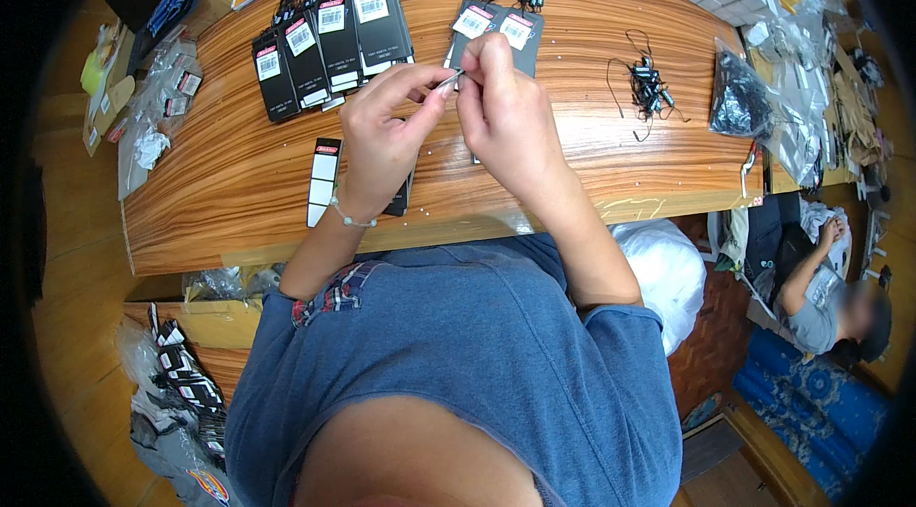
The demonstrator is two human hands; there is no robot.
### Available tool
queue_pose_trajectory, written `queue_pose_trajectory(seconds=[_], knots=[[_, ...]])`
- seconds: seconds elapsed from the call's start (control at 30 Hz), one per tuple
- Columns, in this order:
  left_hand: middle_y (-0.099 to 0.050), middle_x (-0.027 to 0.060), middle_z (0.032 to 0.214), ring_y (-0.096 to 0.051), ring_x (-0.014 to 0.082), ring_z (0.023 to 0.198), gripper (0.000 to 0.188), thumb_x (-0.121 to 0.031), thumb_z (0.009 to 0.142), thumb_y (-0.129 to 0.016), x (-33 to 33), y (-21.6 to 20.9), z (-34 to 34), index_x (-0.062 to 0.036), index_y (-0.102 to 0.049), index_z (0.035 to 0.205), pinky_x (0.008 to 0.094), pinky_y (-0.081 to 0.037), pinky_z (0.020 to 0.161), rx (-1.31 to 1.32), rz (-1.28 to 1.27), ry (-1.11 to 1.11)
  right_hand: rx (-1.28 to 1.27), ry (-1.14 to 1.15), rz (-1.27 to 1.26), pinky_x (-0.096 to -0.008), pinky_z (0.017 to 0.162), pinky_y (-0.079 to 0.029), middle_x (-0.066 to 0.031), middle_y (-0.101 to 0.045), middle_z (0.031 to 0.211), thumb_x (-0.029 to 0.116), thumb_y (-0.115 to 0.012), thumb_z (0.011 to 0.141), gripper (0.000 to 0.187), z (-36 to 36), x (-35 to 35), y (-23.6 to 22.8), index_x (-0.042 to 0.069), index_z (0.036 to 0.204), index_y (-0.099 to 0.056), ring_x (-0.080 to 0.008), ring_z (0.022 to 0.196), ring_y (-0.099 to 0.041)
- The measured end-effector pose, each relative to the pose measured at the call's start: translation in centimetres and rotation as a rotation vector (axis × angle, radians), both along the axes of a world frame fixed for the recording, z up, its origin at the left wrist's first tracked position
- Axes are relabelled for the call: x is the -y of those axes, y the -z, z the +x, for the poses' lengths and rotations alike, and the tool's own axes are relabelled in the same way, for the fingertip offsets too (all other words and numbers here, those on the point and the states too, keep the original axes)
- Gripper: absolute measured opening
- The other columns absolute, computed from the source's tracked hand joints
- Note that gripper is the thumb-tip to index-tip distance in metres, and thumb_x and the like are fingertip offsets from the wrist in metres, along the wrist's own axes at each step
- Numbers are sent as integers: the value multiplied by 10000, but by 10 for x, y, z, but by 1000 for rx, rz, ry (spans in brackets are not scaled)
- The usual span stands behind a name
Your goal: The person assembles small electronic components by attaching black cords to rectangular black cards with white labels. They repeatedly pick up a card, thread a cord through a hole, and place the assembled unit on the table among other completed items.
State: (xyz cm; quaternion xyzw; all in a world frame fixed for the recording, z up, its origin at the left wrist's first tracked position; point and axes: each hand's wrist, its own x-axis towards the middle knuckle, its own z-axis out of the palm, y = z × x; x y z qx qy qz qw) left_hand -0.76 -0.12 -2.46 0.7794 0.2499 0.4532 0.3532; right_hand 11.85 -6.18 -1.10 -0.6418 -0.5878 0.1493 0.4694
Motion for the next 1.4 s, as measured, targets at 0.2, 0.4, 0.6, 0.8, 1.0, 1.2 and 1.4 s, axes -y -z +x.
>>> queue_pose_trajectory(seconds=[0.2, 0.4, 0.6, 0.8, 1.0, 1.2, 1.4], knots=[[-618, 63, 813, -580, 232, 774, 156, -23, 679, -632, -11, 0, -1, -46, -642, 833, 337, -455, 680, -3, 257, -6, -684, -200, -43, -270, 667, -477, -91, -603, 779, -17, -485, 847, 216, 6, -3, 3, 8, 1051, -421, -141, 759, -606], [-611, -12, 832, -569, 177, 828, 150, -113, 652, -632, -16, -2, -5, -118, -657, 799, 355, -416, 761, -92, 659, -81, -1110, -303, -120, -221, 733, -470, -38, -582, 826, 78, -514, 876, 134, 12, -1, 7, 19, 991, -479, -97, 809, -574], [-602, -35, 820, -569, 150, 823, 97, -137, 655, -627, -19, -1, -7, -130, -651, 749, 369, -415, 792, -121, 793, -1, -1298, -390, -185, -211, 724, -468, -19, -561, 848, 110, -545, 869, 102, 18, 0, 21, 39, 927, -502, -82, 798, -559], [-599, -10, 792, -582, 147, 756, 112, -126, 658, -616, -17, 3, -2, -122, -644, 766, 315, -461, 694, -79, 696, 147, -862, 22, -4, -217, 804, -356, 16, -536, 855, 108, -561, 856, 82, 21, -7, 27, 41, 903, -561, -72, 842, -460], [-624, 47, 861, -594, 194, 724, 165, -43, 711, -635, -5, 16, -5, -57, -642, 875, 290, -480, 656, 2, 140, 146, -1115, -203, 430, -221, 544, -377, -76, -535, 685, 115, -470, 911, 73, 51, -11, -2, 55, 949, -486, -104, 588, -446], [-606, 91, 952, -572, 176, 883, 220, -46, 749, -630, -12, 12, -40, -19, -634, 967, 269, -469, 726, -115, -151, 191, -1129, -375, 305, -241, 590, -410, -95, -551, 765, 45, -491, 880, 161, 29, 2, -19, 19, 1039, -486, -109, 640, -477], [-546, 69, 1007, -501, 228, 988, 371, -111, 664, -702, -52, 22, -128, -68, -625, 1025, 323, -410, 879, -658, -185, 25, -959, -381, 271, -267, 584, -438, -145, -584, 788, 53, -527, 850, 228, 31, 32, -38, -27, 1061, -491, -160, 646, -525]])
